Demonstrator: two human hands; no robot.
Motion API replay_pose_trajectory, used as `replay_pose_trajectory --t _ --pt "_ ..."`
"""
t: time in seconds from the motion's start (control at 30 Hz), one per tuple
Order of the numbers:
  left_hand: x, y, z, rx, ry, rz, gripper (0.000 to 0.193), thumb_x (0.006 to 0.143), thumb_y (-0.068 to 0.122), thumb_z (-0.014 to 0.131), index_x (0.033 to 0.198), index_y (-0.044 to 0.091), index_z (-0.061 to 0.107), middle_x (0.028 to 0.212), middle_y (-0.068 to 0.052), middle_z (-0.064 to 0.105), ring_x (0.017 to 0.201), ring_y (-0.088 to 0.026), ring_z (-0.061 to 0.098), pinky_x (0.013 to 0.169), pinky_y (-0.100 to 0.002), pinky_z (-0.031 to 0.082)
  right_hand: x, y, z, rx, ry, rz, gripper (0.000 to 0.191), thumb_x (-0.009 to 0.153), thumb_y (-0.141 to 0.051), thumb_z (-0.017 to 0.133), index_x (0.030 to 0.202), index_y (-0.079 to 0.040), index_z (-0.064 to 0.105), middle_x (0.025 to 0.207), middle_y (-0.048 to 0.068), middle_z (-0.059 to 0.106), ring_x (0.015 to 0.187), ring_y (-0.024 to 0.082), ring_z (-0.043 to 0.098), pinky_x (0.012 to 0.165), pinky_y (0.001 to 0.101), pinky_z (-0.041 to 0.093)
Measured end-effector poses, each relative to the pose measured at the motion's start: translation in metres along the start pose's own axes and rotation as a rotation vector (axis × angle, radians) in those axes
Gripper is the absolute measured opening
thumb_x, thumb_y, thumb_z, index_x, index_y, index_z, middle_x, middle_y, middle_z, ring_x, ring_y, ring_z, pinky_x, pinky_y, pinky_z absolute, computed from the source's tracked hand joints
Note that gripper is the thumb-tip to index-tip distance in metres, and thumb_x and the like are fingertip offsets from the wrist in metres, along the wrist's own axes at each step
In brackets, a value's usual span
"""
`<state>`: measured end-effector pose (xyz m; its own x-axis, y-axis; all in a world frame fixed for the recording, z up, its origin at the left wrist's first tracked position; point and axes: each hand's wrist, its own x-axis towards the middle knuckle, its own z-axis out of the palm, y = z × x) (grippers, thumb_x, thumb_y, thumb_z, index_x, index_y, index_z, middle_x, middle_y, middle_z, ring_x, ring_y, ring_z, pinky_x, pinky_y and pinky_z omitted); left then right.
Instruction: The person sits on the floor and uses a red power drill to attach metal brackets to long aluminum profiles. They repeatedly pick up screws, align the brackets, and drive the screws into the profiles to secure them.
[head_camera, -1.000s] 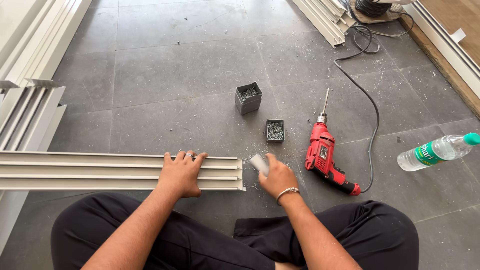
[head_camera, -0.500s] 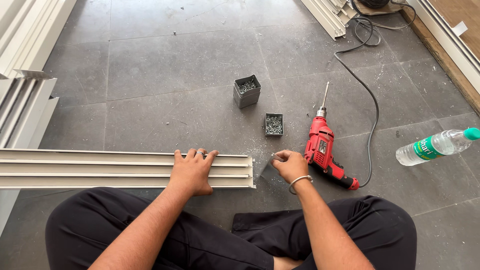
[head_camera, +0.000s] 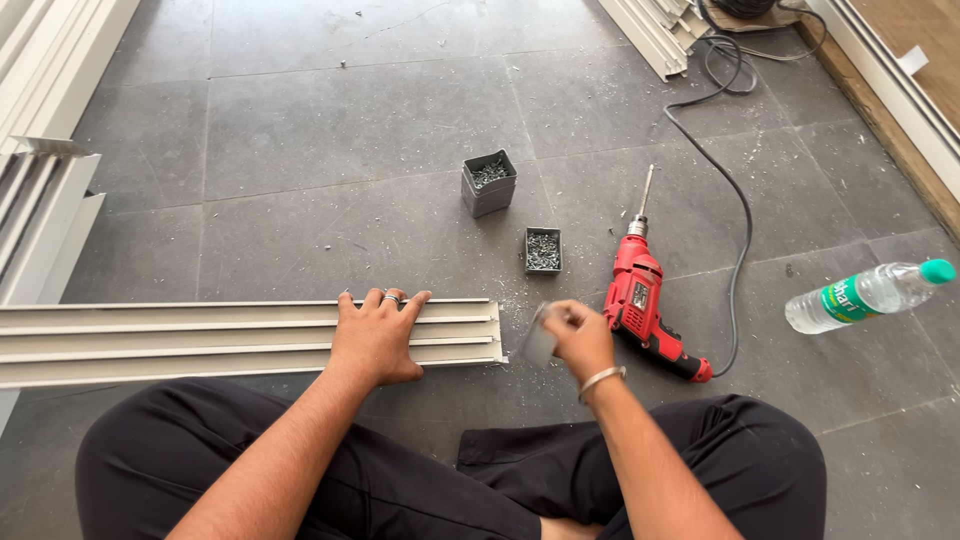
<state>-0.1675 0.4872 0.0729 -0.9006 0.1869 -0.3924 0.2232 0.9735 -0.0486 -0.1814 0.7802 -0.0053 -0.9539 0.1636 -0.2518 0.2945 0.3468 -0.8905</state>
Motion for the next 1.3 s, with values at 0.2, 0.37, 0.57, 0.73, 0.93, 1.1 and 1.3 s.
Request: replay_pose_trajectory --t 0.2,0.37,0.57,0.73,0.93,1.1,1.3 --pt "-0.007 0.008 0.001 0.013 0.016 0.031 0.113 0.064 0.051 0.086 0.158 0.031 0.027 0.151 -0.005 0.045 0.138 -0.025 0.044 0.112 -0.064 0.03 0.028 0.031 0.017 -0.046 -0.052 0.146 0.035 0.081 -0.005 0.073 0.116 -0.007 0.076 0.1 0.008 0.08 0.084 0.016 0.075 0.072 0.0308 0.06" --pt "-0.006 0.013 0.004 -0.019 0.01 0.023 0.113 0.063 0.049 0.086 0.158 0.03 0.029 0.148 -0.004 0.048 0.136 -0.025 0.046 0.113 -0.065 0.03 0.014 0.022 0.034 -0.068 -0.137 0.169 0.04 0.082 -0.004 0.073 0.122 -0.009 0.074 0.106 0.009 0.081 0.089 0.017 0.078 0.073 0.0316 0.065" --pt "-0.005 0.016 0.005 -0.033 0.062 0.037 0.113 0.061 0.049 0.087 0.156 0.03 0.03 0.146 -0.005 0.049 0.134 -0.026 0.047 0.11 -0.067 0.03 -0.005 -0.013 0.032 -0.48 -0.013 0.106 0.033 0.079 -0.019 0.072 0.11 -0.011 0.08 0.095 0.014 0.081 0.082 0.025 0.081 0.083 0.0345 0.064" --pt "-0.001 0.016 0.009 -0.03 0.11 0.031 0.111 0.06 0.049 0.086 0.155 0.03 0.033 0.146 -0.005 0.05 0.133 -0.025 0.048 0.109 -0.064 0.033 -0.007 -0.023 0.02 -0.762 0.147 0.008 0.029 0.077 -0.025 0.073 0.101 -0.012 0.082 0.099 0.017 0.076 0.093 0.035 0.073 0.089 0.0433 0.059" --pt "0.006 0.018 0.012 0.026 0.018 0.023 0.11 0.064 0.047 0.085 0.157 0.03 0.029 0.147 -0.007 0.048 0.134 -0.025 0.046 0.109 -0.066 0.03 -0.007 -0.02 0.023 -0.701 0.027 -0.024 0.03 0.074 -0.025 0.074 0.101 -0.013 0.082 0.097 0.015 0.077 0.092 0.033 0.074 0.09 0.0406 0.059" --pt "0.006 0.019 0.013 0.025 0.023 0.03 0.11 0.065 0.048 0.085 0.158 0.028 0.028 0.148 -0.007 0.047 0.135 -0.025 0.046 0.11 -0.065 0.03 -0.008 -0.017 0.029 -0.673 0.035 0.03 0.03 0.075 -0.023 0.073 0.102 -0.014 0.082 0.096 0.014 0.079 0.089 0.03 0.076 0.088 0.0392 0.06" --pt "0.005 0.019 0.014 -0.008 0.026 0.028 0.112 0.065 0.048 0.086 0.158 0.028 0.028 0.149 -0.007 0.046 0.136 -0.027 0.044 0.11 -0.067 0.029 -0.006 -0.019 0.029 -0.413 -0.085 0.057 0.03 0.077 -0.019 0.077 0.105 -0.008 0.08 0.095 0.012 0.082 0.079 0.021 0.08 0.076 0.0329 0.064"
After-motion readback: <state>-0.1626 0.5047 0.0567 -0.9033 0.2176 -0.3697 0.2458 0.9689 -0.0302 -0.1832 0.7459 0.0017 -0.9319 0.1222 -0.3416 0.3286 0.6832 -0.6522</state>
